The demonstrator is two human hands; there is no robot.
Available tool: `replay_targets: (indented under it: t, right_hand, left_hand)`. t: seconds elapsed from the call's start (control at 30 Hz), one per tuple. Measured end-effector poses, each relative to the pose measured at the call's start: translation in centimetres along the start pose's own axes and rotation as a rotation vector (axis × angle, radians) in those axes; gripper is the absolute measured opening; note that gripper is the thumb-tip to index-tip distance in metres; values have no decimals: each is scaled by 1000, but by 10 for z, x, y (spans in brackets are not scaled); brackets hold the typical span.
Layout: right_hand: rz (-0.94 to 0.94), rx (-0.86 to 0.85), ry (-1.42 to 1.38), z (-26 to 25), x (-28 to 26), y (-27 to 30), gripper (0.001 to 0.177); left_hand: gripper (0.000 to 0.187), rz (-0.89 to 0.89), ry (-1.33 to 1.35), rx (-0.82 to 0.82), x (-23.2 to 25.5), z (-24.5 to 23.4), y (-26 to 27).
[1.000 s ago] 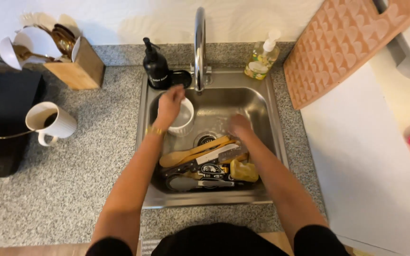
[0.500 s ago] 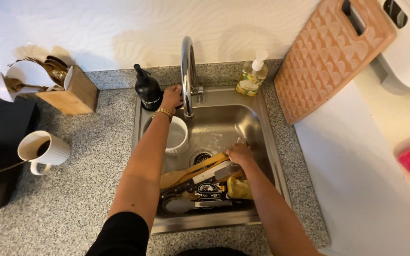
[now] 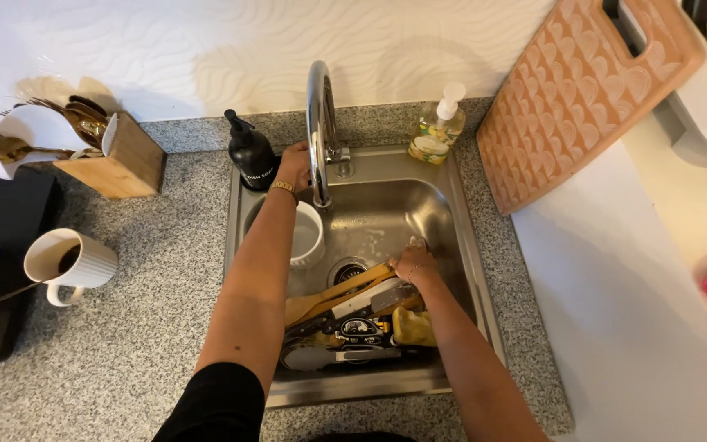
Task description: Washing a bowl and a wooden spoon in a kitchen sink using a sponge and dish soap.
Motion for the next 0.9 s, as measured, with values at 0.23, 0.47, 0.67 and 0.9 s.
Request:
replay_targets:
  t: [0.23,0.47,0.67,0.9]
  right_hand:
    - [6,-4,1,0,-2,2,77]
    - [-6,-1,17,4,-3,-5,82]
    - [0,10,20,14,4,-22,83]
    - [34,-57,-31,37,15,-51,87]
  left_hand:
    - [46,50,60,10,11,3,17]
    - [43,154,31,20,18,4,24]
    - [45,163,7,-27,18,3,16]
    - [49,670,-528,102,52,-3,64]
Point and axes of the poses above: each hand's wrist, its own y-axis away from the middle knuckle, its own z-axis out of the palm, x = y × z, the point moved 6 cm from there along -y, towards the middle knuckle, and after that the axes turned 3 degrees about y, right-handed, at the moved point
